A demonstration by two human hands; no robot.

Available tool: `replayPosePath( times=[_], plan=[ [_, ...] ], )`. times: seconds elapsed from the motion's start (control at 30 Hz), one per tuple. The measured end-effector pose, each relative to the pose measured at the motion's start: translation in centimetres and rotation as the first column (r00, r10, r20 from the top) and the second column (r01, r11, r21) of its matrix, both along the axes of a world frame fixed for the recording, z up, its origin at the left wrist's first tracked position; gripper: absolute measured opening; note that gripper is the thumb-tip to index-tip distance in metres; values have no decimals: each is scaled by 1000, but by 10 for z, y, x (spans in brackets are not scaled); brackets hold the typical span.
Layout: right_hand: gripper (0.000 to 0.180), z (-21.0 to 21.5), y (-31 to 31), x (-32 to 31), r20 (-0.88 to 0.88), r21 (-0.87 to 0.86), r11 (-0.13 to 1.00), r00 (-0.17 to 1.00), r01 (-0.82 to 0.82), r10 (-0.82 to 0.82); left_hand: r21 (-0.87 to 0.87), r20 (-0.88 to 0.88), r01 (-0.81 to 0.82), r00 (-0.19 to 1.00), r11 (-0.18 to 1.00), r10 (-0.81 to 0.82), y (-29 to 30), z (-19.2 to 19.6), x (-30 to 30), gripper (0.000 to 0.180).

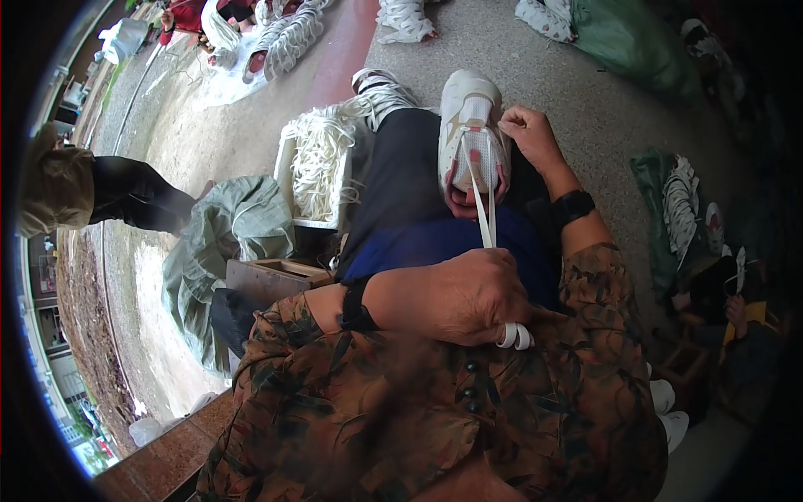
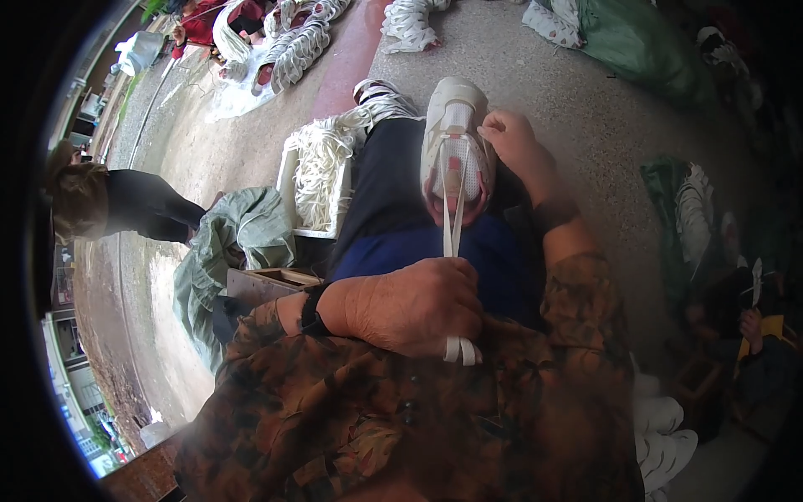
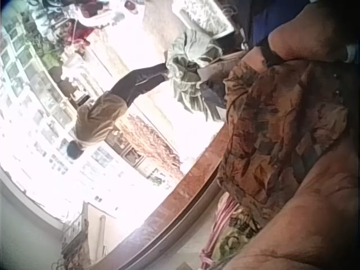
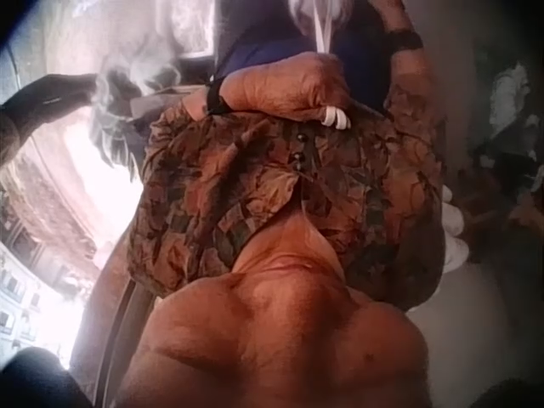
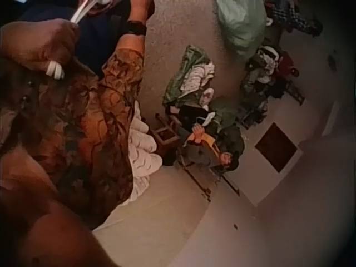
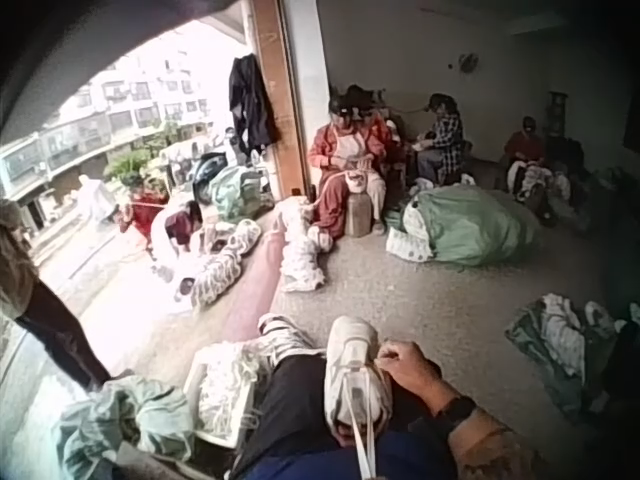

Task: Lacing multiple pairs of white athletic shoes in a manufacturing environment.

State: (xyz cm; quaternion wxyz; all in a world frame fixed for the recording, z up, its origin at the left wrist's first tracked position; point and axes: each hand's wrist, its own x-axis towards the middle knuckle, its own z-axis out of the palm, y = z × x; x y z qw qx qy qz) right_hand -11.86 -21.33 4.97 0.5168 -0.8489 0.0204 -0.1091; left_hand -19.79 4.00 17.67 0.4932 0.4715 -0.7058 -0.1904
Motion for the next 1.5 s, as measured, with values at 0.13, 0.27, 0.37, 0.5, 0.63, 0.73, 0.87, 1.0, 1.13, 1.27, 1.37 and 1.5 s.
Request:
replayPosePath(
  times=[0.13,0.27,0.37,0.5,0.63,0.73,0.87,1.0,1.13,1.27,1.37,1.5],
  plan=[
    [5,5,16,-9,-82,5,1000,997,-4,5,13,-19,-12,1000,1000,12,1,1,1,18],
    [10,9,35,-15,-65,-140,990,997,22,-31,54,-81,2,997,999,3,4,5,2,19],
    [17,15,42,-18,-29,-208,977,999,-36,30,45,-119,6,993,999,-1,5,7,4,10],
    [26,19,48,-21,-29,-248,967,999,-50,45,22,-121,9,993,1000,-6,7,8,5,6],
    [33,19,51,-24,37,-331,941,995,-75,92,24,-125,19,992,1000,-15,7,6,4,6],
    [37,18,54,-25,20,-339,935,993,-103,116,20,-142,24,990,1000,-21,6,3,2,24],
    [40,18,56,-26,51,-350,930,990,-109,135,22,-127,12,992,1000,-9,6,0,0,24],
    [40,17,57,-26,79,-426,898,985,-108,155,15,-145,9,989,1000,-7,5,0,-1,25],
    [31,11,58,-22,190,-477,877,966,-63,173,7,-137,4,991,1000,-3,4,1,-1,25],
    [21,5,63,-16,300,-483,875,934,-27,195,19,-117,15,993,1000,-13,5,1,1,28],
    [16,4,69,-14,385,-281,958,906,-65,174,32,-129,16,992,999,-12,4,0,1,30],
    [22,6,66,-10,5,407,913,1000,4,-7,59,-120,25,993,998,-18,3,0,4,31]
  ],
)
